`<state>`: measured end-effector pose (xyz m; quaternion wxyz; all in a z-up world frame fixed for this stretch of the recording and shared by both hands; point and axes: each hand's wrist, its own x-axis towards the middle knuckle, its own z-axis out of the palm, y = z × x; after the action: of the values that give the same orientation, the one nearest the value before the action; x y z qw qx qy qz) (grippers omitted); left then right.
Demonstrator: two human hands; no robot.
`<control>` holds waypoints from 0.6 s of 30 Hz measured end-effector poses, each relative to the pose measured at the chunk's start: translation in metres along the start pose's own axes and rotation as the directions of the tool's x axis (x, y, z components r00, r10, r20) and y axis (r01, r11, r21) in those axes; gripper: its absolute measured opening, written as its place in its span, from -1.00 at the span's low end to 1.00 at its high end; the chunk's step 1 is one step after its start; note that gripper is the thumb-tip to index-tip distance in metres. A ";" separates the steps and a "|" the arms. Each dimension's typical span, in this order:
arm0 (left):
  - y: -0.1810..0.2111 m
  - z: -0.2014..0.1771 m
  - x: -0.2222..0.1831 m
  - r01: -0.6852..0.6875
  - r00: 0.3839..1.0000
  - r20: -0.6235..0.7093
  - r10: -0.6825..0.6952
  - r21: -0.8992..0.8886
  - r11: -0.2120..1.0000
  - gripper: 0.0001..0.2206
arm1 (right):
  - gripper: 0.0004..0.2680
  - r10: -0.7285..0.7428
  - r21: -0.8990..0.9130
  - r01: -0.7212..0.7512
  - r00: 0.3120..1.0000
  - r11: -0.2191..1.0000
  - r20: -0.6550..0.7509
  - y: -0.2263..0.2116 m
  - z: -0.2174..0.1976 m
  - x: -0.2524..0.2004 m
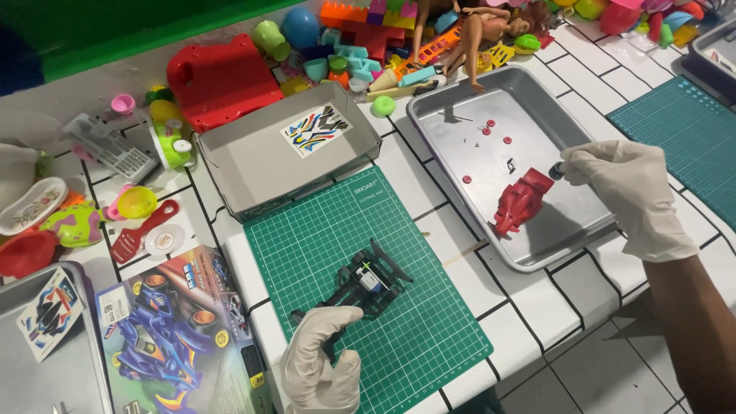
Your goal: Assembling a red mini 4WD toy car by installing internal components and snapping the body shell onto the chassis.
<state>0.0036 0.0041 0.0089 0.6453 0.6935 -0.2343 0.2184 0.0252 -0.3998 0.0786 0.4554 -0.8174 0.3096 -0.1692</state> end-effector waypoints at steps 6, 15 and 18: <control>-0.004 0.004 -0.002 -0.026 0.999 0.034 0.026 -0.013 1.000 -0.66 | -0.89 0.053 -0.055 -0.052 0.998 0.997 0.016 -0.043 0.019 -0.001; -0.008 -0.003 0.001 -0.159 0.978 0.135 0.159 -0.010 0.987 -0.74 | -0.70 0.019 -0.512 0.171 0.939 0.842 0.344 0.001 0.094 0.100; -0.004 -0.004 0.005 -0.211 0.969 0.137 0.205 0.027 0.977 -0.76 | -0.80 -0.471 -0.640 0.657 0.745 0.398 0.472 0.056 0.127 0.163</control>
<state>0.0099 0.0082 0.0087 0.5874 0.6912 -0.3439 0.2428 0.1992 -0.4484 -0.0370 0.0013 -0.9973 0.0022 -0.0739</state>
